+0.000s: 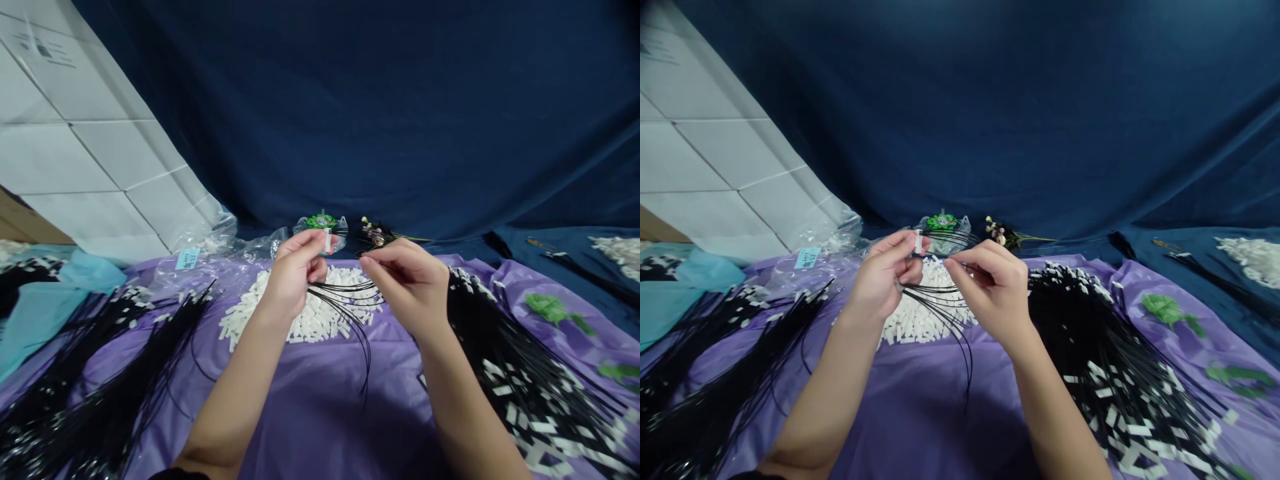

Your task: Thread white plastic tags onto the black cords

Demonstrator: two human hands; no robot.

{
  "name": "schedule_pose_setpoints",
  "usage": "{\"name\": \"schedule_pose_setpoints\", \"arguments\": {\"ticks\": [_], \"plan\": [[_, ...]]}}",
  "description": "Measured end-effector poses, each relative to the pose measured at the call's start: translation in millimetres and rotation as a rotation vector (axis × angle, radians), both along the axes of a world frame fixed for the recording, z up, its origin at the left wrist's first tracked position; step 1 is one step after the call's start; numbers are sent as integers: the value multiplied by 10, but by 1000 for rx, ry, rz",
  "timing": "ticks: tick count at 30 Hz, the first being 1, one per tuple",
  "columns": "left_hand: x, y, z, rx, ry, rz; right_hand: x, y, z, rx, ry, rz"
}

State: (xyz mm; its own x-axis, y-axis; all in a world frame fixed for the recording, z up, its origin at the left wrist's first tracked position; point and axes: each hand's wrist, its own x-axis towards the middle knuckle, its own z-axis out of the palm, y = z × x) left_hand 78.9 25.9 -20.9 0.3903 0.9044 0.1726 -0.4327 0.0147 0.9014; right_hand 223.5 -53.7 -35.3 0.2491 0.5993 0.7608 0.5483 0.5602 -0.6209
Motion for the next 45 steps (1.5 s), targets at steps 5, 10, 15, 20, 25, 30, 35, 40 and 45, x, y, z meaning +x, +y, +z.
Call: {"name": "schedule_pose_setpoints", "arguments": {"ticks": [5,10,15,20,25,30,35,40,45], "plan": [[-11,-27,26,-30,-14,-31,-18,4,8,29,-88,-46],[-14,-42,40,-35,-19,-32,-23,-13,15,39,-134,-49],[-7,-53,41,-40,2,-28,-23,-21,11,27,-156,-71],[-8,-50,35,-32,19,-22,-30,-34,25,100,-218,-108],[-3,-45,20,-23,42,-17,-47,-45,11,159,-353,-172],[41,-66,-32,-11,64,-58,-48,-44,-33,109,-473,-231],[96,-86,-100,-15,76,-80,-49,-34,-69,82,-452,-226],[110,-76,-115,-51,75,-79,-59,-13,-88,52,-452,-235],[110,-81,-90,-70,60,-103,-64,-21,-77,42,-453,-217]]}}
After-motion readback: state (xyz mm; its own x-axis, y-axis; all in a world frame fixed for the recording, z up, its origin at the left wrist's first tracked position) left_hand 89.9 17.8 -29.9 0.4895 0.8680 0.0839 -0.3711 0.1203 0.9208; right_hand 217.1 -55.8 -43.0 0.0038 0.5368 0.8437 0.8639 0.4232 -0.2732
